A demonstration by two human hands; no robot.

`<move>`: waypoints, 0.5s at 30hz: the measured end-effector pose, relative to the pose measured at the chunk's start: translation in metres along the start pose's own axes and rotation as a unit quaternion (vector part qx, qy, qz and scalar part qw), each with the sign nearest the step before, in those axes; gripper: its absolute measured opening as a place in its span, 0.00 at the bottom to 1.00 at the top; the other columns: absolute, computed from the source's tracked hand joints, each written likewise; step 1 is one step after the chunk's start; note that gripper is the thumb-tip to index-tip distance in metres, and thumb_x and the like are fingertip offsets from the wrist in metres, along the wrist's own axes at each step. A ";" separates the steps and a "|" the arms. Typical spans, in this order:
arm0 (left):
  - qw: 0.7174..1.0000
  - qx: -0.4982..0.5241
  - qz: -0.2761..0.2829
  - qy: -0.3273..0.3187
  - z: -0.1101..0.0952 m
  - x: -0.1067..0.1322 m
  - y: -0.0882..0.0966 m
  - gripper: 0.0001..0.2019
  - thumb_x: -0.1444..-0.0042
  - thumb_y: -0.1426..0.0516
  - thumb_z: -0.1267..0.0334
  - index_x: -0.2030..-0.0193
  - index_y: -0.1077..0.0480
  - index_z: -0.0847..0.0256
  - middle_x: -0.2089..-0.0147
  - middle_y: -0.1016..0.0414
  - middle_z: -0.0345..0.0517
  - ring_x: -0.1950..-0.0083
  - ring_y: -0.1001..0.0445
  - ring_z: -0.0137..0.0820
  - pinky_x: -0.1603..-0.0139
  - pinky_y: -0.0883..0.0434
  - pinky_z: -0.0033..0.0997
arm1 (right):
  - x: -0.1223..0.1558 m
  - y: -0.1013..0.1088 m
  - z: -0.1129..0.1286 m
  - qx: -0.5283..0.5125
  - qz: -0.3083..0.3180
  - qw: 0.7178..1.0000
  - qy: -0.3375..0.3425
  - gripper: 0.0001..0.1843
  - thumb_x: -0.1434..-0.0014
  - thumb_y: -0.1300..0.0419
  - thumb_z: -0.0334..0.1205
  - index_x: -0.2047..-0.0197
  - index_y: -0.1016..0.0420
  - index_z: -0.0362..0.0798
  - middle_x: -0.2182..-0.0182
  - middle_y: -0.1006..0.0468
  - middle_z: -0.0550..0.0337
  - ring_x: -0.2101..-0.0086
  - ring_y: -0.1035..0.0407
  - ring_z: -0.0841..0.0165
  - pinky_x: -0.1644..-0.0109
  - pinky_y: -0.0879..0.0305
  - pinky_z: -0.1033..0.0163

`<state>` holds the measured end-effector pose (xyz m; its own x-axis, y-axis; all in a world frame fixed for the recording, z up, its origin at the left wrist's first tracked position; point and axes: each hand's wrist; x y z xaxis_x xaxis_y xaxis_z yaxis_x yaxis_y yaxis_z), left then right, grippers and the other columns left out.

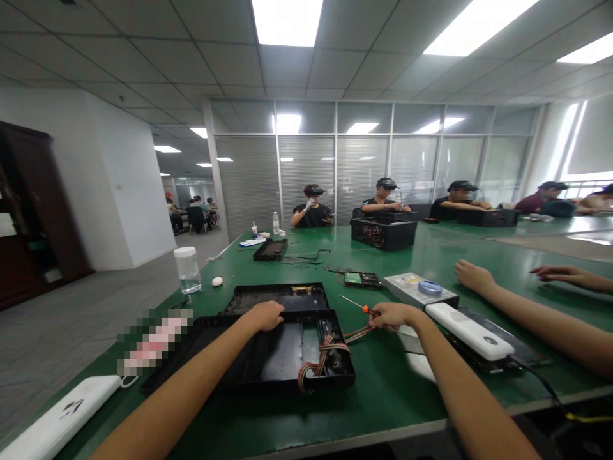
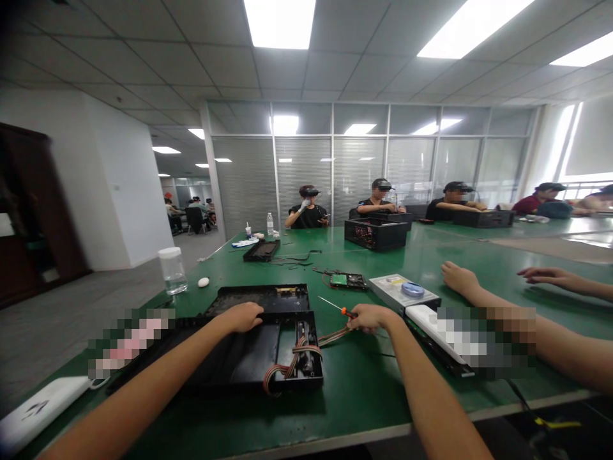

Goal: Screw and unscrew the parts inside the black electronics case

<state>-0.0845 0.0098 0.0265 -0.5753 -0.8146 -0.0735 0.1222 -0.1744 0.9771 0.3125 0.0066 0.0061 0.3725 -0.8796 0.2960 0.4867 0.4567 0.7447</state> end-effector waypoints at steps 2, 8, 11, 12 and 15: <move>0.999 -0.028 -0.041 -0.014 -0.007 0.001 0.005 0.12 0.49 0.45 0.61 0.58 0.33 0.63 0.58 0.32 0.53 0.57 0.33 0.38 0.59 0.35 0.34 | -0.003 0.000 0.005 0.023 -0.088 0.995 0.033 0.19 0.51 0.46 0.53 0.69 0.29 0.44 0.80 0.32 0.60 0.80 0.40 0.71 0.77 0.45 0.67; 0.967 -0.071 -0.137 -0.205 -0.026 -0.006 0.009 0.04 0.45 0.47 0.65 0.65 0.31 0.59 0.62 0.34 0.46 0.59 0.36 0.33 0.59 0.38 0.31 | -0.017 -0.014 0.029 0.059 -0.328 0.930 0.159 0.20 0.45 0.52 0.52 0.67 0.29 0.43 0.74 0.29 0.57 0.73 0.37 0.68 0.69 0.43 0.64; 0.961 -0.105 -0.136 -0.215 -0.031 -0.011 0.002 0.06 0.45 0.49 0.69 0.69 0.32 0.61 0.67 0.34 0.47 0.62 0.37 0.33 0.63 0.39 0.31 | -0.024 -0.031 0.042 0.078 -0.288 0.935 0.191 0.19 0.45 0.52 0.50 0.69 0.29 0.44 0.76 0.30 0.60 0.75 0.39 0.70 0.71 0.45 0.66; 0.959 -0.116 -0.140 -0.219 -0.033 -0.011 0.001 0.06 0.45 0.50 0.70 0.69 0.32 0.62 0.67 0.34 0.47 0.62 0.37 0.34 0.64 0.39 0.32 | -0.026 -0.037 0.046 0.084 -0.273 0.937 0.201 0.18 0.45 0.51 0.50 0.69 0.29 0.44 0.76 0.30 0.61 0.75 0.39 0.70 0.71 0.45 0.66; 0.952 -0.131 -0.149 -0.231 -0.037 -0.009 0.001 0.05 0.45 0.50 0.71 0.68 0.34 0.63 0.67 0.34 0.48 0.61 0.37 0.36 0.64 0.39 0.33 | -0.029 -0.049 0.054 0.095 -0.247 0.941 0.213 0.17 0.46 0.49 0.50 0.70 0.28 0.44 0.77 0.30 0.61 0.75 0.39 0.71 0.71 0.46 0.67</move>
<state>-0.0493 -0.0037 0.0208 -0.9033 -0.3875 -0.1841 0.0612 -0.5411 0.8387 0.2352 0.0021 -0.0064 0.4397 -0.8269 -0.3506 0.5489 -0.0615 0.8336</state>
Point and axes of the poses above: each hand's wrist, its own x-axis away from the middle knuckle, its own y-axis out of the back of the hand, z = x × y
